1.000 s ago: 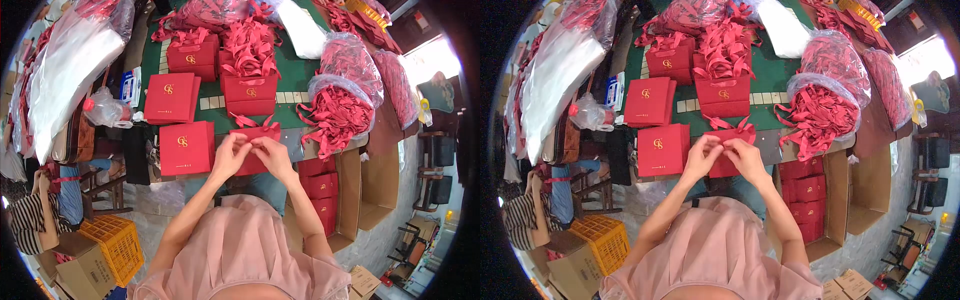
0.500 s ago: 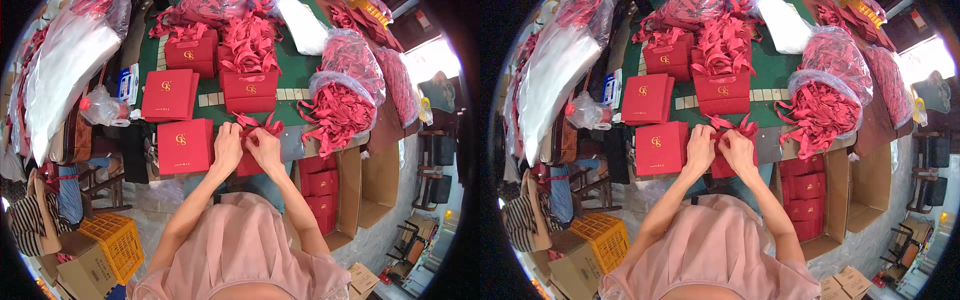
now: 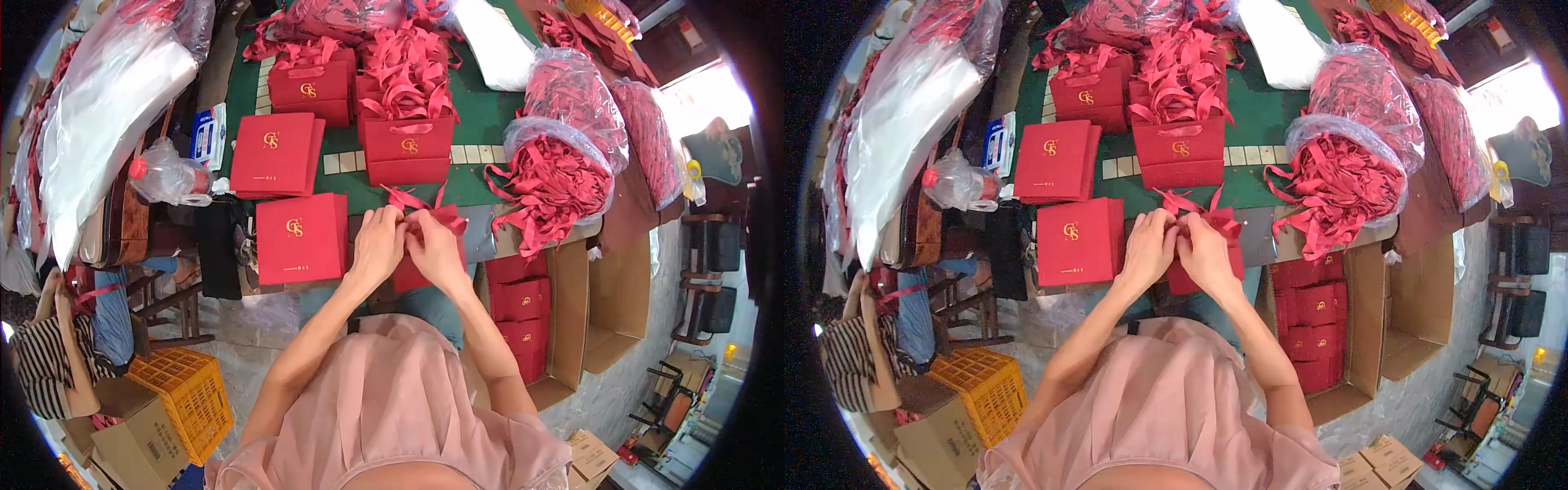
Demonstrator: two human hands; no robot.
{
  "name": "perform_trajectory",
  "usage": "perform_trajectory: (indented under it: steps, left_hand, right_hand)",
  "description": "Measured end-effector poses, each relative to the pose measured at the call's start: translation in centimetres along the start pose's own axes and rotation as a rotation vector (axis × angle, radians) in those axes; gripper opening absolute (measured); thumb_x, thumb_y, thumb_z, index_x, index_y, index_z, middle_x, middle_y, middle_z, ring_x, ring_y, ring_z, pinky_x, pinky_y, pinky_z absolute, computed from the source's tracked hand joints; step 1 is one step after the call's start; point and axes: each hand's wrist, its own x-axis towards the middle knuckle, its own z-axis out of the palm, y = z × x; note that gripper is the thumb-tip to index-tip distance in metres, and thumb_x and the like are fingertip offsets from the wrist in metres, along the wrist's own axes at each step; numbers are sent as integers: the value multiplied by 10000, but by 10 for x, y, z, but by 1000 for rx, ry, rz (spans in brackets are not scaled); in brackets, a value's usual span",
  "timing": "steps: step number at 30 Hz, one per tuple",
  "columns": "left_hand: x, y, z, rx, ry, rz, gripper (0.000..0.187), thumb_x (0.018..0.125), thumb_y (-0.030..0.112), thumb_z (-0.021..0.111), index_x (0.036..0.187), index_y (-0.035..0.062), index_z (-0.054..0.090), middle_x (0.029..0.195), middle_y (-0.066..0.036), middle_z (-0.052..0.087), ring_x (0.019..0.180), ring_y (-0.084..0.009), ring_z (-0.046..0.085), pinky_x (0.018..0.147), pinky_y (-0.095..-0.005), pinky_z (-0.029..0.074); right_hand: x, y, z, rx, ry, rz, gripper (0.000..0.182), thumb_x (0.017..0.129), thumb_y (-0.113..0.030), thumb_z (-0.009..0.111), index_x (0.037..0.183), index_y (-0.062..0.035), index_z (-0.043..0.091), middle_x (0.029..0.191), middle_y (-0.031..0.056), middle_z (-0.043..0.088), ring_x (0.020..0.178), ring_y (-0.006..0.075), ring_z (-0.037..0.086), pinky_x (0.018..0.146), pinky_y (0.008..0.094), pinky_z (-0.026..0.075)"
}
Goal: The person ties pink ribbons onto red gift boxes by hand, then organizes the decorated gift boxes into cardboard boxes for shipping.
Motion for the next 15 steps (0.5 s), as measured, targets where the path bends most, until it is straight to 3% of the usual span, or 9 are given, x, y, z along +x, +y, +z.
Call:
perform_trajectory:
  steps: [3, 7, 9, 11, 13, 14, 15]
  left_hand:
    - [-1, -2, 0, -35, 8, 33, 225, 790, 67, 727, 955, 39, 577, 905, -139, 630, 859, -345, 566, 741, -437, 479]
    - [-5, 6, -2, -115, 17, 130, 180, 784, 49, 726, 903, 48, 591, 873, -98, 619, 826, -315, 557, 723, -416, 477]
    - [-9, 2, 2, -122, 41, 184, 167, 787, 46, 723, 895, 52, 596, 862, -90, 612, 812, -308, 555, 721, -407, 478]
    - [-9, 1, 2, -126, 65, 237, 155, 790, 44, 720, 887, 57, 600, 852, -82, 605, 798, -301, 552, 718, -399, 479]
    - [-9, 3, 2, -93, 96, 328, 133, 780, 31, 735, 860, 61, 634, 841, -71, 628, 783, -286, 579, 706, -381, 485]
    - [-9, 3, 2, -94, 96, 329, 133, 780, 31, 735, 860, 61, 634, 841, -71, 628, 783, -286, 579, 706, -381, 485]
    - [-8, 3, 1, -101, 113, 345, 130, 781, 32, 734, 859, 62, 635, 842, -71, 629, 785, -286, 580, 706, -381, 484]
  right_hand:
    - [7, -5, -20, -79, 24, 11, 130, 861, -43, 646, 990, -24, 647, 854, 162, 658, 777, 329, 666, 681, 391, 525]
    - [24, -5, -38, -183, -39, -2, 146, 868, -187, 649, 859, -48, 693, 875, 146, 652, 831, 369, 654, 719, 449, 519]
    - [31, 6, -42, -223, -260, 42, 155, 845, -187, 656, 843, -42, 710, 871, 151, 658, 833, 369, 654, 723, 450, 519]
    - [41, 24, -46, -152, -346, 33, 167, 828, -186, 656, 874, -45, 733, 868, 161, 683, 827, 347, 671, 734, 424, 525]
    - [48, 32, -49, 11, -568, 9, 181, 830, -187, 653, 921, -62, 748, 877, 170, 703, 814, 310, 692, 743, 391, 529]
    - [49, 35, -49, 71, -590, 68, 166, 827, -149, 664, 908, -32, 749, 831, 139, 722, 774, 214, 697, 728, 338, 525]
    - [49, 39, -47, 69, -590, 67, 166, 827, -149, 664, 908, -32, 749, 831, 139, 722, 774, 214, 697, 728, 338, 525]
